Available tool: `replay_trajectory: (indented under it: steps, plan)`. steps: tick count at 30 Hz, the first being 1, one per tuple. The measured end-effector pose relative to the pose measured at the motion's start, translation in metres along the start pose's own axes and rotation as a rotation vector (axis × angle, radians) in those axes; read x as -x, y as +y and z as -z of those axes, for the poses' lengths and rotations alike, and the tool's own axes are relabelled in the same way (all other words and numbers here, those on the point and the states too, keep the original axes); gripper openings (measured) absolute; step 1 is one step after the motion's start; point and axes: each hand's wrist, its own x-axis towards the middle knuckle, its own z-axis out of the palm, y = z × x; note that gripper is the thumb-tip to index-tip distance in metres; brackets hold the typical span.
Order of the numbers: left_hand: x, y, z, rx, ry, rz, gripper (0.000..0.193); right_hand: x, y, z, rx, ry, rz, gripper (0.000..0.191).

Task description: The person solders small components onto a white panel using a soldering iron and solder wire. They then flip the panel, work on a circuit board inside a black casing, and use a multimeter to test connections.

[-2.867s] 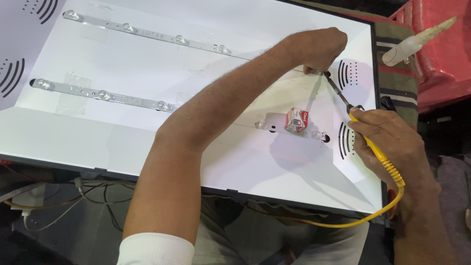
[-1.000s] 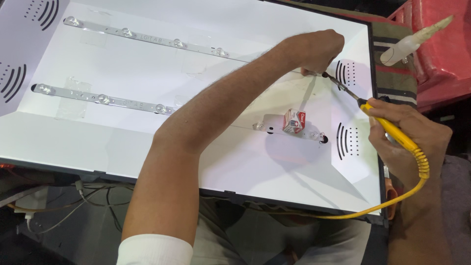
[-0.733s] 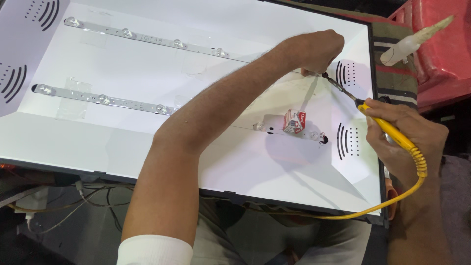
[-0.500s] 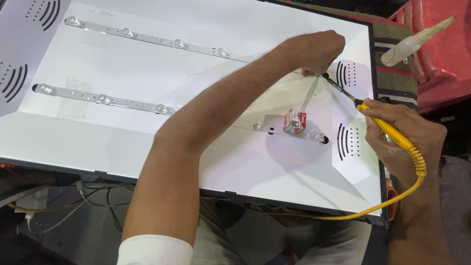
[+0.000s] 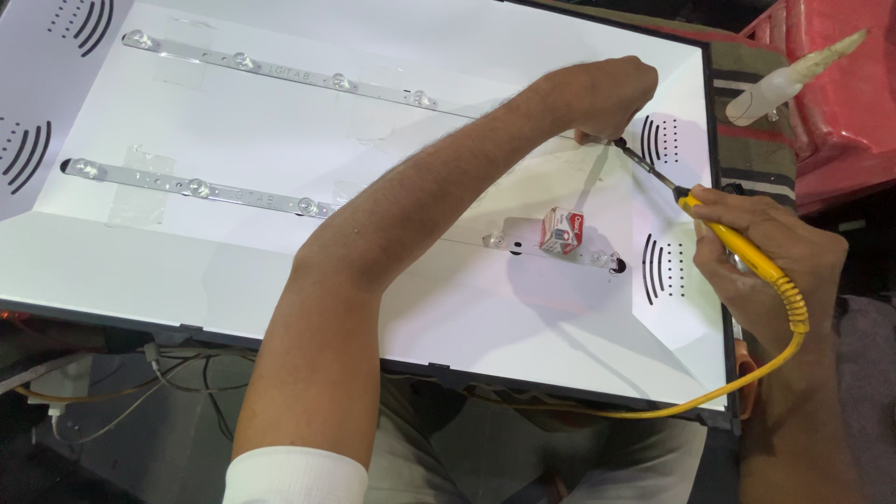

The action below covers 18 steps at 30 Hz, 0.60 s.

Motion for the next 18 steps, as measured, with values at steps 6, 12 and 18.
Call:
replay_trajectory:
  steps: [6, 12, 18]
  plan:
    - [0.002, 0.001, 0.001, -0.007, 0.016, -0.016, 0.015, 0.004, 0.003, -0.001, 0.018, 0.002, 0.018, 0.026]
    - [0.003, 0.001, 0.002, 0.025, 0.000, 0.000, 0.009, 0.001, -0.002, -0.001, -0.058, 0.019, -0.010, 0.026]
    - [0.001, 0.003, 0.001, -0.043, -0.001, -0.010, 0.016, 0.042, 0.036, 0.004, -0.097, 0.059, -0.081, 0.027]
